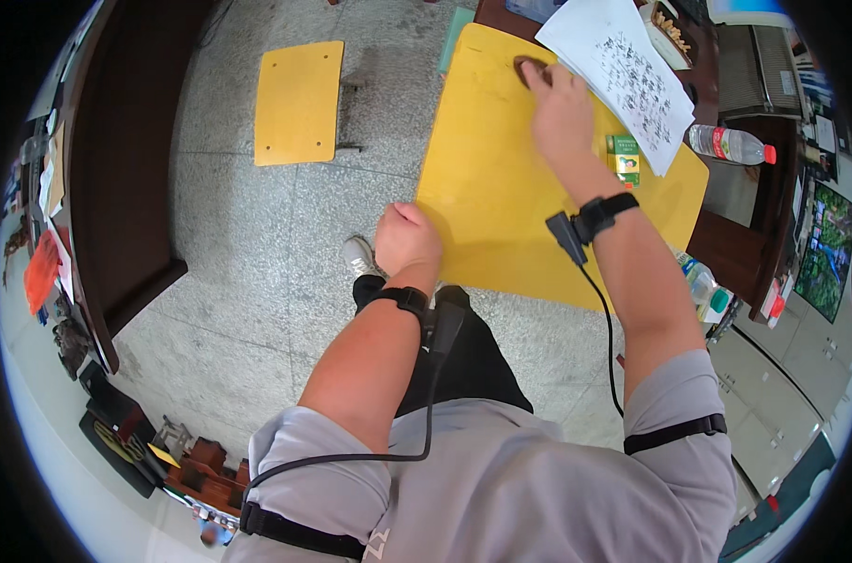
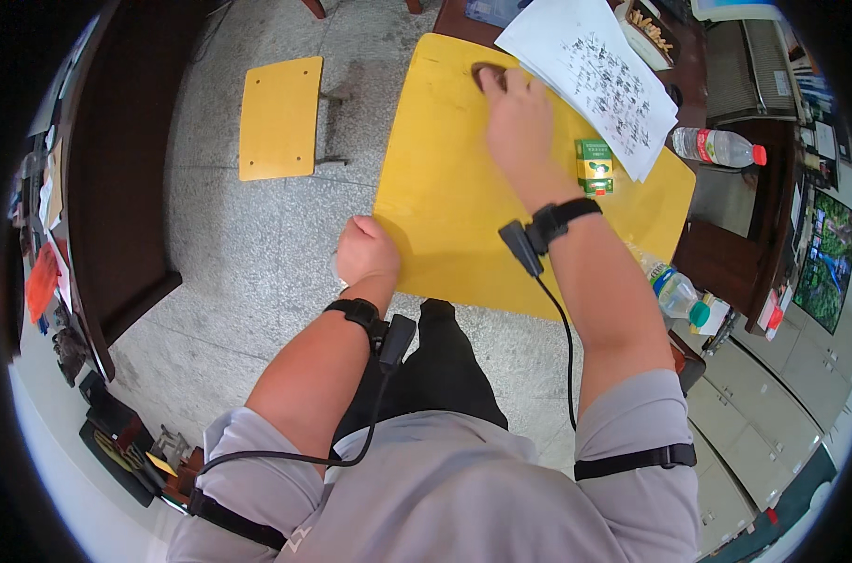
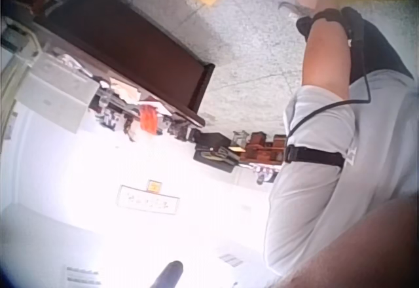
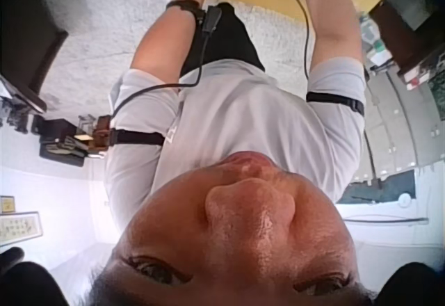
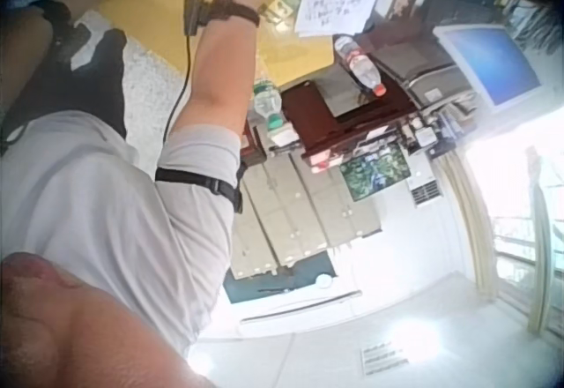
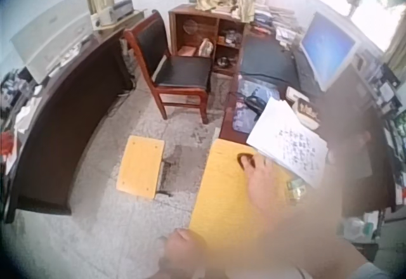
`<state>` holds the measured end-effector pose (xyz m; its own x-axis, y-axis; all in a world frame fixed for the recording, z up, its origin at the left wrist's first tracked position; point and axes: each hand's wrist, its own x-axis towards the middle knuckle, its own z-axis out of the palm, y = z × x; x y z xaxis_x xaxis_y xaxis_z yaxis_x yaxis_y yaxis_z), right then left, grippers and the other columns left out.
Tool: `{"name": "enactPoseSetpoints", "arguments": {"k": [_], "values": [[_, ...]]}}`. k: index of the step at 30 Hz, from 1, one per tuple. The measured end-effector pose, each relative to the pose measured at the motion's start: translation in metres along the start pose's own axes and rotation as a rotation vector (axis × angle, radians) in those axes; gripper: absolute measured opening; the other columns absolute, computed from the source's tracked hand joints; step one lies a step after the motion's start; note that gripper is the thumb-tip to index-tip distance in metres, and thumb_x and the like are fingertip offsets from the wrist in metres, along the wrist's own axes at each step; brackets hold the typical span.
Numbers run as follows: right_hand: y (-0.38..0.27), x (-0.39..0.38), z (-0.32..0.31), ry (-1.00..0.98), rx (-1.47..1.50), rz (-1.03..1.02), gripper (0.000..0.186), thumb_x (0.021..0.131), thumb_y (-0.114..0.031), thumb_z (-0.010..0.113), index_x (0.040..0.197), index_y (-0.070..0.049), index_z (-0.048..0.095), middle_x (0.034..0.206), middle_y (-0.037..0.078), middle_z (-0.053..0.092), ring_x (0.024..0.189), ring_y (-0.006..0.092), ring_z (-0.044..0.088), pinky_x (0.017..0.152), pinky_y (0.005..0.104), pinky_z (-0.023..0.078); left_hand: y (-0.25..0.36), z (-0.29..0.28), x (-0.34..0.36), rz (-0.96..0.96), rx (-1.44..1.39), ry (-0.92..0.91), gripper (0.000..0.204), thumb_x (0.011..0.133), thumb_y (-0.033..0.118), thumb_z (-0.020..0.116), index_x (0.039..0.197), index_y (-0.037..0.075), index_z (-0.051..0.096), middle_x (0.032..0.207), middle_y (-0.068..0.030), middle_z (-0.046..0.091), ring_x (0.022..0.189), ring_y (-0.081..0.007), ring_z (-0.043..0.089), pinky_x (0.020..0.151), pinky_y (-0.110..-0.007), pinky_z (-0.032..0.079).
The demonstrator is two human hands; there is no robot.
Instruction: The recorder wipes various office surfaces including a yellow table, a desk, and a wall using a brown cloth.
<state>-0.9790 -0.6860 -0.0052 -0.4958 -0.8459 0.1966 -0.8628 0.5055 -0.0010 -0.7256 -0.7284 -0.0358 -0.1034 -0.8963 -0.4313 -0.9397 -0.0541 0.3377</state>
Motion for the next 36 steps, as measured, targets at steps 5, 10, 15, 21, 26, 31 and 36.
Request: {"name": "enactPoseSetpoints", "arguments": {"k": [5,10,15,21,26,31,36], "values": [[-0.018,0.011,0.014,0.084,-0.027,0.070,0.047,0.082,-0.005,0.059,0.127,-0.015,0.065,0.112,0.009,0.059,0.098,0.0319,0.056,0.084,0.0426,0.050,0.004,-0.002,-0.004,-0.025,0.001,-0.024,0.042,0.099,0.036,0.036,0.093,0.005,0.065,0.098,-0.0181,0.070,0.089,-0.0428,0.066,0.076,-0.055,0.051],[-0.059,-0.033,-0.003,-0.038,0.182,-0.169,0.048,0.082,-0.005,0.059,0.128,-0.015,0.065,0.115,0.007,0.059,0.101,0.0306,0.056,0.084,0.0429,0.050,-0.003,-0.001,0.001,-0.031,-0.013,-0.018,0.042,0.098,0.035,0.037,0.094,0.005,0.065,0.098,-0.0172,0.070,0.089,-0.0426,0.066,0.075,-0.055,0.051],[-0.004,-0.028,-0.006,-0.048,0.052,-0.036,0.047,0.083,-0.005,0.058,0.128,-0.016,0.065,0.117,0.005,0.059,0.102,0.0303,0.056,0.085,0.0421,0.050,0.000,-0.001,0.000,-0.016,-0.021,-0.009,0.047,0.099,0.038,0.034,0.094,0.005,0.067,0.101,-0.0210,0.070,0.091,-0.0458,0.066,0.077,-0.056,0.051],[-0.015,0.015,0.010,0.044,0.034,0.035,0.046,0.083,-0.005,0.058,0.127,-0.015,0.066,0.118,0.006,0.059,0.103,0.0304,0.056,0.086,0.0420,0.051,0.004,0.001,-0.002,-0.049,0.002,-0.017,0.041,0.098,0.035,0.038,0.092,0.005,0.065,0.097,-0.0177,0.070,0.088,-0.0424,0.066,0.074,-0.055,0.051],[-0.052,-0.020,0.004,-0.032,0.129,-0.055,0.044,0.084,-0.006,0.059,0.126,-0.016,0.066,0.118,0.007,0.059,0.103,0.0297,0.056,0.087,0.0425,0.051,-0.002,-0.001,0.000,-0.016,-0.013,0.001,0.047,0.099,0.038,0.034,0.094,0.005,0.067,0.098,-0.0208,0.071,0.089,-0.0464,0.066,0.077,-0.056,0.051],[-0.019,-0.029,-0.015,-0.113,0.019,-0.062,0.049,0.085,-0.006,0.059,0.133,-0.013,0.061,0.119,0.008,0.057,0.104,0.0303,0.056,0.087,0.0433,0.051,-0.004,-0.002,0.002,-0.006,-0.024,0.001,0.047,0.099,0.038,0.033,0.095,0.005,0.067,0.100,-0.0215,0.070,0.091,-0.0463,0.065,0.077,-0.056,0.051],[-0.003,0.017,0.007,-0.046,-0.043,0.032,0.052,0.084,-0.005,0.060,0.136,-0.011,0.058,0.121,0.009,0.057,0.106,0.0323,0.057,0.088,0.0425,0.051,0.000,0.003,-0.001,-0.003,-0.042,-0.013,0.046,0.099,0.038,0.034,0.094,0.005,0.066,0.100,-0.0219,0.070,0.091,-0.0464,0.065,0.077,-0.057,0.050]]}}
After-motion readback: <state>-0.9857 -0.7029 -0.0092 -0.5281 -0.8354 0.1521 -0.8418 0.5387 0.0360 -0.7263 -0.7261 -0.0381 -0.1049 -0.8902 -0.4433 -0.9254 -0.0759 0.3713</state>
